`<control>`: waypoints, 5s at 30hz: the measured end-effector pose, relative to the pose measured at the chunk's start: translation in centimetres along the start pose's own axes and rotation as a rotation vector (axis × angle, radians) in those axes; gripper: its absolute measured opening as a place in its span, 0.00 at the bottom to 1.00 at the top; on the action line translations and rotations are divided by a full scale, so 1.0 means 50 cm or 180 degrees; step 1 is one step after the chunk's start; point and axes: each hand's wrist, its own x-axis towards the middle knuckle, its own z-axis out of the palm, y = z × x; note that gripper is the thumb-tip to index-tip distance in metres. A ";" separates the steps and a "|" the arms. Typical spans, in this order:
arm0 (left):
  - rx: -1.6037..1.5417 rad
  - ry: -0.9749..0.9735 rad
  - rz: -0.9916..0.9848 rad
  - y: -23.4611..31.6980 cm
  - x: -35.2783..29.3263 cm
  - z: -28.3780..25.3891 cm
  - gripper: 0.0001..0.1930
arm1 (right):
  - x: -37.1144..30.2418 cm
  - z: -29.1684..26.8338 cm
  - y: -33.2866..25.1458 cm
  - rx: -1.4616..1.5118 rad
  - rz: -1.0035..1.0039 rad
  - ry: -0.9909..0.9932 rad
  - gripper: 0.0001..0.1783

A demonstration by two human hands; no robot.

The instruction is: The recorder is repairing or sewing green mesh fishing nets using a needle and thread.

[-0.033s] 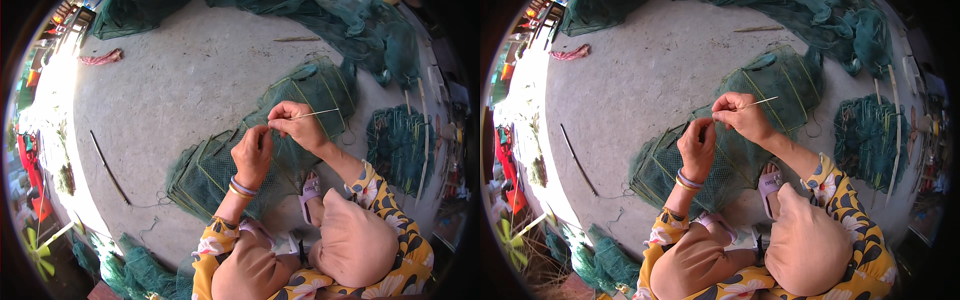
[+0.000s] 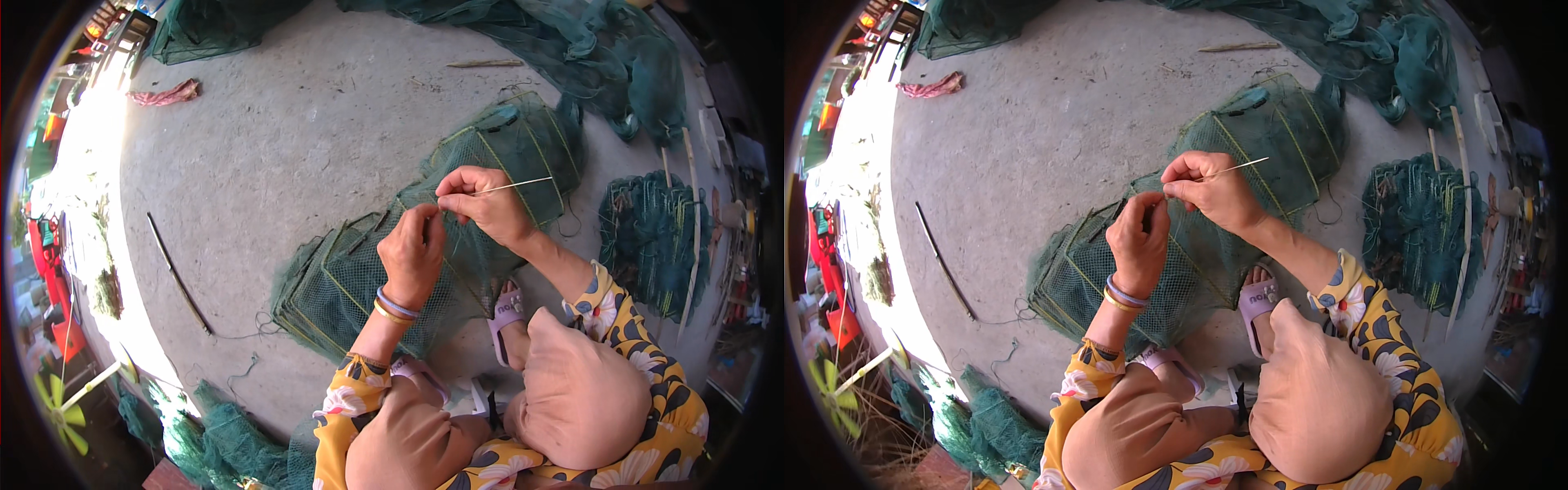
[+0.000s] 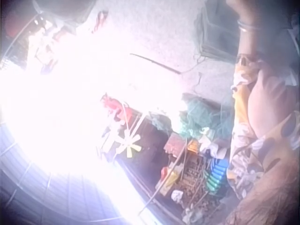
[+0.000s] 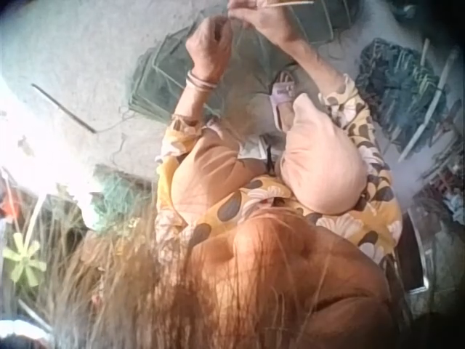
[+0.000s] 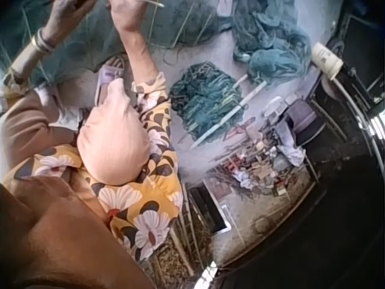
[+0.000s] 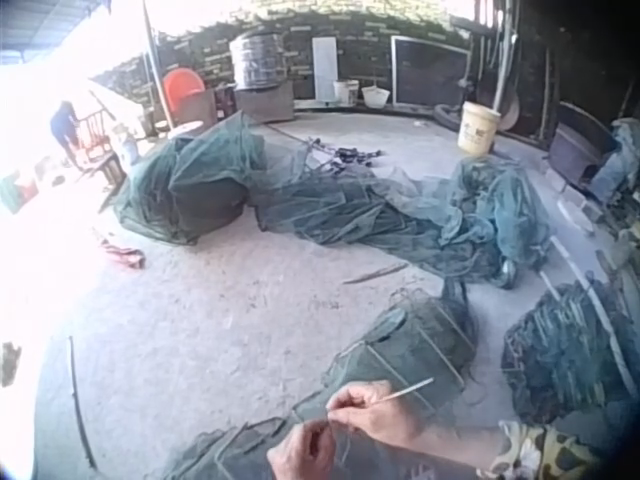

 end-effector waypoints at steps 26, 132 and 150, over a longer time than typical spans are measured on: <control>-0.1740 -0.0492 -0.1855 -0.009 0.010 -0.012 0.05 | -0.010 0.012 0.009 -0.0795 -0.0336 0.0029 0.03; 0.0989 -0.0622 0.0684 -0.077 0.076 -0.001 0.04 | -0.142 -0.142 -0.016 0.0134 0.0157 0.0204 0.09; 0.0828 -0.0575 0.0660 -0.069 0.079 -0.009 0.03 | -0.149 -0.046 -0.005 -0.0248 0.1519 -0.0952 0.13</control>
